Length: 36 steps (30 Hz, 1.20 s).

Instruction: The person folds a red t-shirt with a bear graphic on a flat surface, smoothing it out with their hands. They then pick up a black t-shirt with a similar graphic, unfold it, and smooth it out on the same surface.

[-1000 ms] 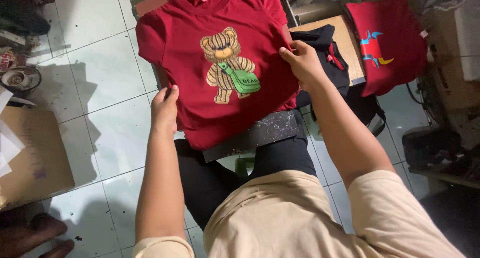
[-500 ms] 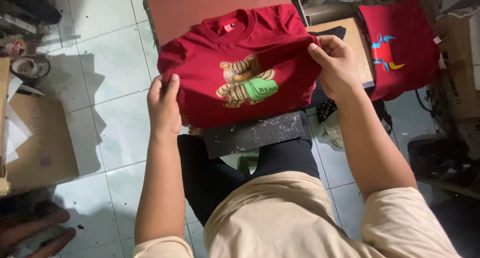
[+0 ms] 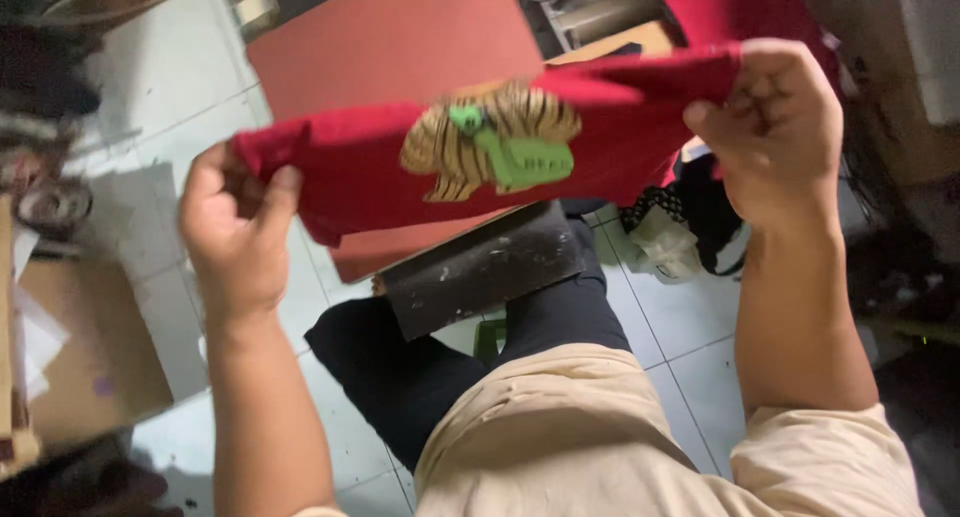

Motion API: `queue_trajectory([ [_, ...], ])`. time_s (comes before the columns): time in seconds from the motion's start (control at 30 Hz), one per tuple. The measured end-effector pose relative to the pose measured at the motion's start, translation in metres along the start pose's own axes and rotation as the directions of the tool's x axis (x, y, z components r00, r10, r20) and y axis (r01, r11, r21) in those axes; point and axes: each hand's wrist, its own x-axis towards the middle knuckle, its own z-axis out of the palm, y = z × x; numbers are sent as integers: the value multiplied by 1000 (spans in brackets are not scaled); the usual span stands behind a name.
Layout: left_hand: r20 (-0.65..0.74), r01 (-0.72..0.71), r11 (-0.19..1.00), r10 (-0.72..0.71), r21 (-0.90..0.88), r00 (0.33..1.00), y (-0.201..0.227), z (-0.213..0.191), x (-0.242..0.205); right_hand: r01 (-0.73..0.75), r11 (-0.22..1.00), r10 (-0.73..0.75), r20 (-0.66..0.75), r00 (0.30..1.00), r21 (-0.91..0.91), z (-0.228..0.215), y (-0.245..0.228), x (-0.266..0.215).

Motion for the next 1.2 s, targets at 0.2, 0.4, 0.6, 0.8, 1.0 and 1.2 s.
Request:
queue_trajectory([
  [0.2,158,-34,998,26,50,987,24,68,47,-46,995,22,-244,970,-92,-60,-1,-37],
  [0.4,320,-539,839,492,76,810,37,204,122,16,775,-301,-346,889,-631,-125,-4,-35],
  [0.6,361,-694,711,620,116,696,57,277,140,23,680,-282,-232,931,-733,-149,-22,-62],
  [0.8,534,-636,738,452,226,715,6,298,157,-191,817,51,-261,964,-544,-130,-1,-85],
  [1.0,554,-336,897,131,287,822,-11,369,180,-368,809,161,-430,888,-459,-120,39,-69],
  [1.2,486,-451,884,340,127,805,-41,451,209,-361,763,5,-553,833,-537,-133,56,-61],
])
